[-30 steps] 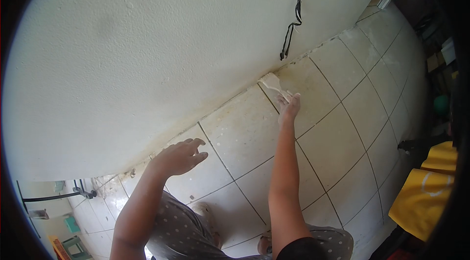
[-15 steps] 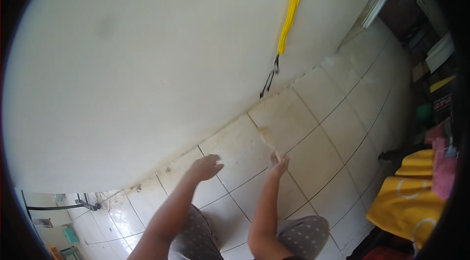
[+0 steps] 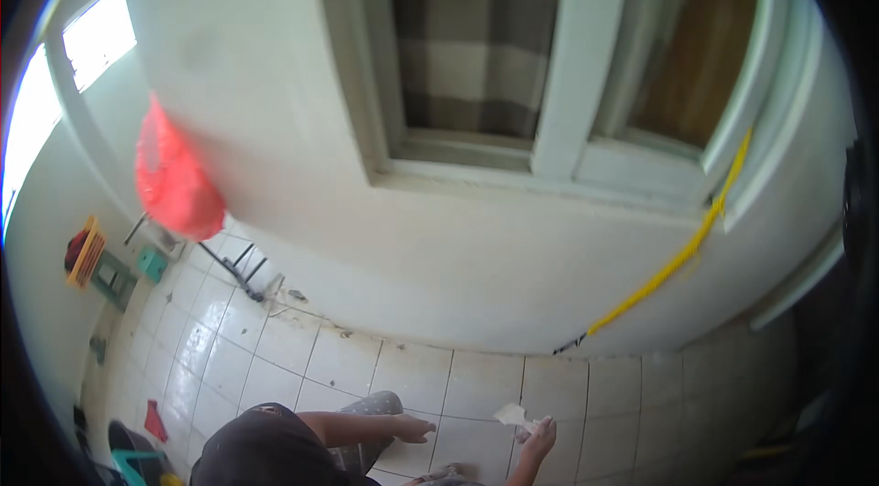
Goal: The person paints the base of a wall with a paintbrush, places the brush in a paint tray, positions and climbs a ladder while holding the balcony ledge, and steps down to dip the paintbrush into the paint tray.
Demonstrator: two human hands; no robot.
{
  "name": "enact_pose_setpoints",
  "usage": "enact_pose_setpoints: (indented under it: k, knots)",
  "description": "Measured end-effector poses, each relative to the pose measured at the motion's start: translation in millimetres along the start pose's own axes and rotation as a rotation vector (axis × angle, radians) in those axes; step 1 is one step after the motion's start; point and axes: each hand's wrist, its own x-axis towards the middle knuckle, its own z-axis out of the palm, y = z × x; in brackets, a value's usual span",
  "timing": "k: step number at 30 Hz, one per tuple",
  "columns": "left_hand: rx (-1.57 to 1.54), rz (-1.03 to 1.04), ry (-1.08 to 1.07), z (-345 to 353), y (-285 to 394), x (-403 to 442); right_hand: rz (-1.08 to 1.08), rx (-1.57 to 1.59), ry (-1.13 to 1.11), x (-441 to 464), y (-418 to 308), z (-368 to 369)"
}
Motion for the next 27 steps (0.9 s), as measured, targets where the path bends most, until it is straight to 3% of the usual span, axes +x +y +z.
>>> enact_pose_setpoints:
  k: [2, 6, 8, 12, 14, 17, 18, 21, 24, 27]
  knots:
    - [0.024, -0.038, -0.027, -22.7, 12.2, -36.8, -0.048, -0.096, -0.032, -6.9, -21.6, -10.5]
    - [-0.117, -0.201, -0.028, -48.5, 13.4, -87.1, 0.091, 0.144, 0.012, -68.8, -89.6, 2.2]
    - [-0.178, -0.324, 0.157, -63.6, 20.7, -129.4, 0.100, 0.170, -0.083, -62.6, -63.9, -11.3]
    - [-0.383, -0.471, 0.364, -81.8, 37.5, -222.2, 0.150, -0.090, -0.172, -143.2, -169.4, 33.9]
    - [-0.448, -0.534, 0.461, -59.4, 27.1, -258.5, 0.166, -0.187, -0.300, -166.9, -199.5, 53.0]
    - [-0.569, -0.707, 0.486, -30.7, 29.6, -328.5, -0.189, -0.494, -0.527, -146.4, -163.7, 80.7]
    - [-0.586, -0.769, 0.501, -19.6, 32.8, -351.9, -0.071, -0.570, -0.642, -148.5, -176.5, 92.4]
    - [-0.602, -0.875, 0.524, 32.6, 23.8, -418.2, -0.200, -0.362, -0.924, -211.9, -259.6, 137.4]
    - [-0.689, -0.967, 0.567, 86.0, 1.6, -483.3, -0.129, -0.304, -1.015, -253.8, -300.3, 185.6]
    - [-0.842, -1.102, 0.642, 128.8, -33.8, -553.8, -0.240, -0.404, -1.067, -297.3, -317.2, 240.3]
